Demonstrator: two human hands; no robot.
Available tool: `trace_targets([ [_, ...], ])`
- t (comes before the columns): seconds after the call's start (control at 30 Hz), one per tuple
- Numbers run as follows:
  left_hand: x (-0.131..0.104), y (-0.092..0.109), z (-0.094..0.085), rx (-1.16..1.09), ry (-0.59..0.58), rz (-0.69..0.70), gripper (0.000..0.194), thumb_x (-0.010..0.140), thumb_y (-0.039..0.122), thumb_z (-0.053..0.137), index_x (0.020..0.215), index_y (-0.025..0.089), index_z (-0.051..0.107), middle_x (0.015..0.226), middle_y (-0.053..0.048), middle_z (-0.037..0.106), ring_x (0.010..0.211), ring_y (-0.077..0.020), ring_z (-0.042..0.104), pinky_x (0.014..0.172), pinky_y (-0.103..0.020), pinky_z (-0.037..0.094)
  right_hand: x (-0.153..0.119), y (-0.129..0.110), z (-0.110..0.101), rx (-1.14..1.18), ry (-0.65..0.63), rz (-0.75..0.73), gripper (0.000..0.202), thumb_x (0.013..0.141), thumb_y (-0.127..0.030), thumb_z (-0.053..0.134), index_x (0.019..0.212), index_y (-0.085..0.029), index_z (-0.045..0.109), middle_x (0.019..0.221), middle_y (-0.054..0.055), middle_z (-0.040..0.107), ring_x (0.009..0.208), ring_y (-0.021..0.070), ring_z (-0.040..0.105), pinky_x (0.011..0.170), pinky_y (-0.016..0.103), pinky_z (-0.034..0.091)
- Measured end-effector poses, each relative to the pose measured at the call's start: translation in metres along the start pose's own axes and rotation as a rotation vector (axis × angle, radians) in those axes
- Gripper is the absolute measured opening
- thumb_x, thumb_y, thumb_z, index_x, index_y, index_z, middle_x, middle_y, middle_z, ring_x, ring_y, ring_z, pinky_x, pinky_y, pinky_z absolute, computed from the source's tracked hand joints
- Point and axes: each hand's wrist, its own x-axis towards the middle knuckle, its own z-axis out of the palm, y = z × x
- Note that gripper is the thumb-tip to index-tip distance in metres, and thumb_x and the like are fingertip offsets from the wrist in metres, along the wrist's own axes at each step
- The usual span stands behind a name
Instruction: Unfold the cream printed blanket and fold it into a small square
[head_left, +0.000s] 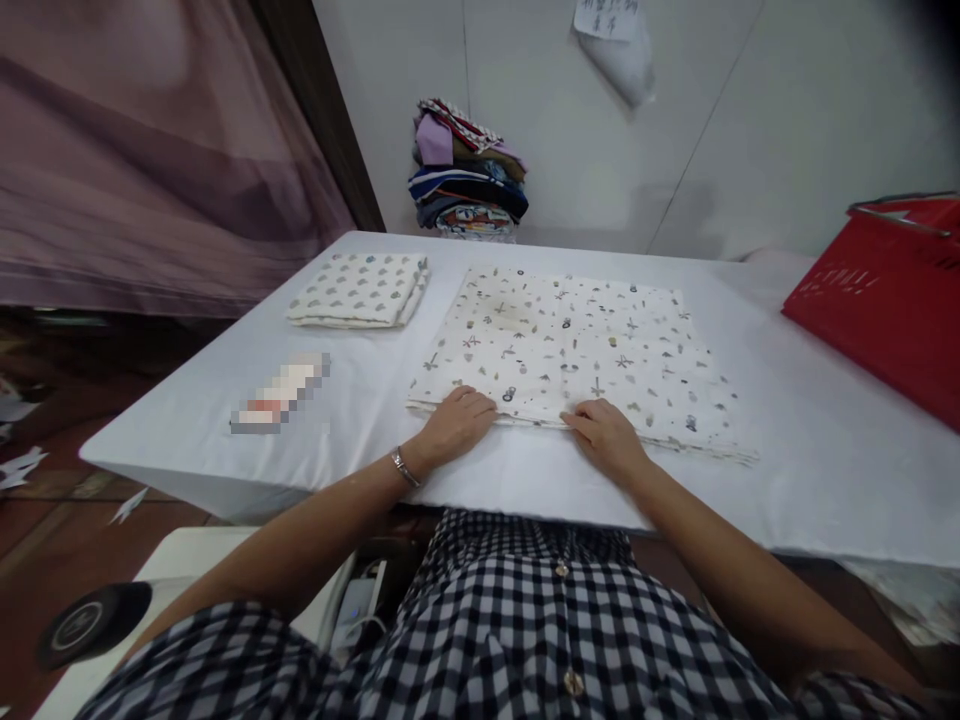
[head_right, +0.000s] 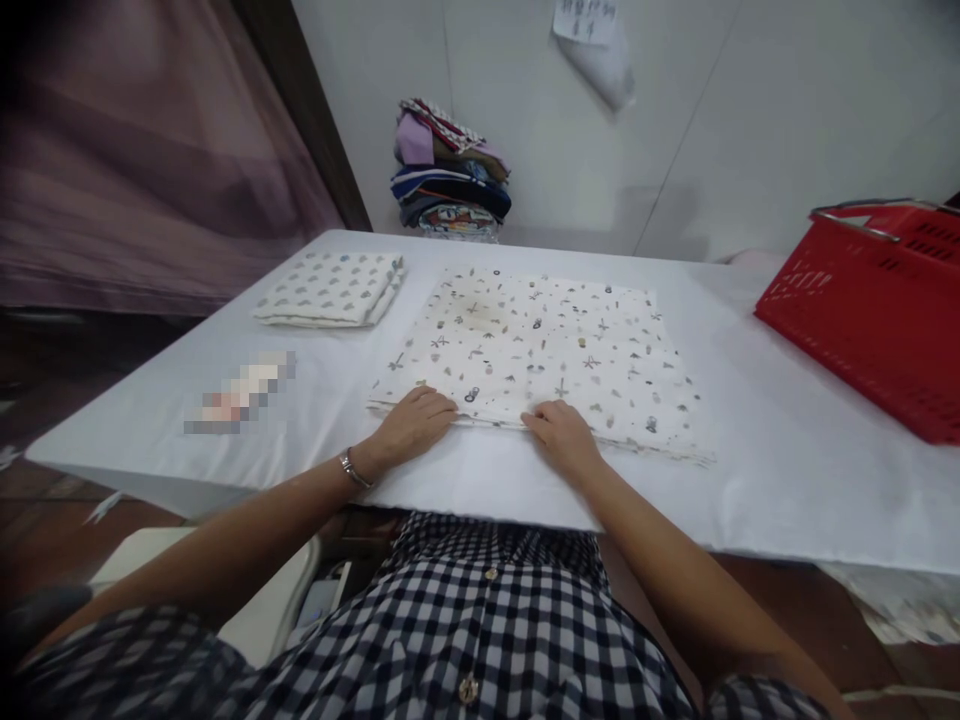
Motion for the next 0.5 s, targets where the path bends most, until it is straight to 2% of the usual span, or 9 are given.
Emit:
trace_targets([
  [0.17,-0.0012,0.0006,-0.0016,-0.143,-0.051,-0.065,0.019,0.091,0.028,0.045,0.097,0.018,0.06,0.102,-0.005,0.064,0.097,-0.018,0.055,0.086,-0.035,0.042,-0.0007,0.0006,0.0006,0.023,-0.015,0.008,0.028,0.091,-0.021,0.042,0.101,-0.021,0.068,0.092,0.009,0.062,0.084,0.0216,0.051,0.072,0.035,0.042],
  [0.33,0.002,0.001,-0.0008,-0.245,-0.017,-0.234,0.026,0.091,0.036,0.046,0.106,0.018,0.057,0.1,-0.007,0.064,0.093,-0.0195,0.057,0.081,-0.035,0.046,-0.0014,0.0033,0.0038,0.062,-0.02,0.008,0.029,0.091,-0.021,0.041,0.103,-0.022,0.067,0.093,0.009,0.062,0.085,0.0216,0.052,0.074,0.035,0.043],
  [0.5,0.0066,0.0011,-0.0003,-0.277,-0.037,-0.188,0.027,0.092,0.036,0.045,0.108,0.02,0.059,0.101,-0.006,0.063,0.095,-0.0187,0.055,0.081,-0.034,0.045,-0.0018,0.0041,0.004,0.059,-0.022,0.008,0.029,0.091,-0.021,0.041,0.103,-0.022,0.067,0.094,0.009,0.062,0.086,0.0215,0.052,0.073,0.035,0.043],
])
